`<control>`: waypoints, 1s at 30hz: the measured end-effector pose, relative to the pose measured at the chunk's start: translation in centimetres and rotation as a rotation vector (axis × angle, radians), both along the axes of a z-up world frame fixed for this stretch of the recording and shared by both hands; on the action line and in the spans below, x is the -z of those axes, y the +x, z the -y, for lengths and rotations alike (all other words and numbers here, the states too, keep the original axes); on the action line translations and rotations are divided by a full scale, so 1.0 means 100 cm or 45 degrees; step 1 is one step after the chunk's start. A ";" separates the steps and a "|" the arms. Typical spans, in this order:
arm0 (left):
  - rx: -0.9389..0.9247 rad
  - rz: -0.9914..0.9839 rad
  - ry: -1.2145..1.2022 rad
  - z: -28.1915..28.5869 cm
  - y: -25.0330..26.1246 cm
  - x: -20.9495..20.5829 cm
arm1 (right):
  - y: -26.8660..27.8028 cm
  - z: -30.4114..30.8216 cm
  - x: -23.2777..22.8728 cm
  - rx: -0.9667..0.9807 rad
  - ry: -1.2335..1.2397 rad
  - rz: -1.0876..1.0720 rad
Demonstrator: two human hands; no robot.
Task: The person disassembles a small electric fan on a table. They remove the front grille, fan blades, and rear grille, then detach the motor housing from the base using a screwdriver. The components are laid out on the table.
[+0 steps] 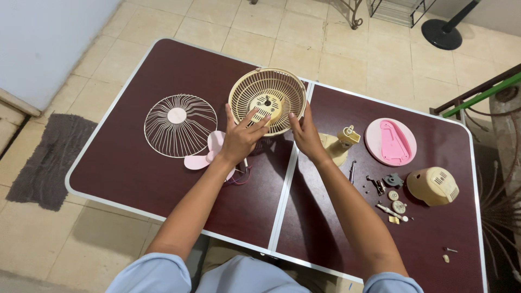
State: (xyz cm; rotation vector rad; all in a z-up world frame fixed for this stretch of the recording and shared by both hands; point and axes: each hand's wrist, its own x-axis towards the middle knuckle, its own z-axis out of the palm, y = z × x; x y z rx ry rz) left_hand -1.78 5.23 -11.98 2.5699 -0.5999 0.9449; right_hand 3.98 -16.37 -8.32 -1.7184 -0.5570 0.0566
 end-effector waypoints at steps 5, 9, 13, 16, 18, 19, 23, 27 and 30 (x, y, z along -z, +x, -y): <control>-0.039 -0.005 0.043 -0.004 0.003 0.008 | 0.003 -0.003 0.008 0.063 -0.104 -0.011; -0.033 -0.067 0.087 -0.008 0.005 0.013 | 0.002 -0.004 0.007 0.121 -0.177 -0.085; -0.049 -0.141 0.126 -0.005 0.001 0.020 | -0.001 -0.009 0.004 0.079 -0.113 0.031; -0.079 -0.172 0.167 -0.002 0.000 0.021 | -0.004 -0.013 0.001 0.158 -0.221 -0.034; -0.087 -0.224 0.168 -0.002 -0.001 0.018 | -0.005 -0.014 -0.003 0.206 -0.308 0.011; -0.063 -0.226 0.130 0.000 -0.002 0.016 | -0.007 -0.014 -0.004 0.161 -0.282 0.045; 0.022 -0.150 -0.017 0.005 -0.004 0.005 | -0.013 -0.011 -0.008 0.083 -0.268 0.118; 0.017 -0.094 -0.099 0.012 -0.004 -0.007 | -0.020 -0.004 -0.007 0.073 -0.387 0.162; 0.019 -0.125 -0.176 0.020 -0.005 -0.015 | -0.027 0.003 -0.006 0.167 -0.466 0.402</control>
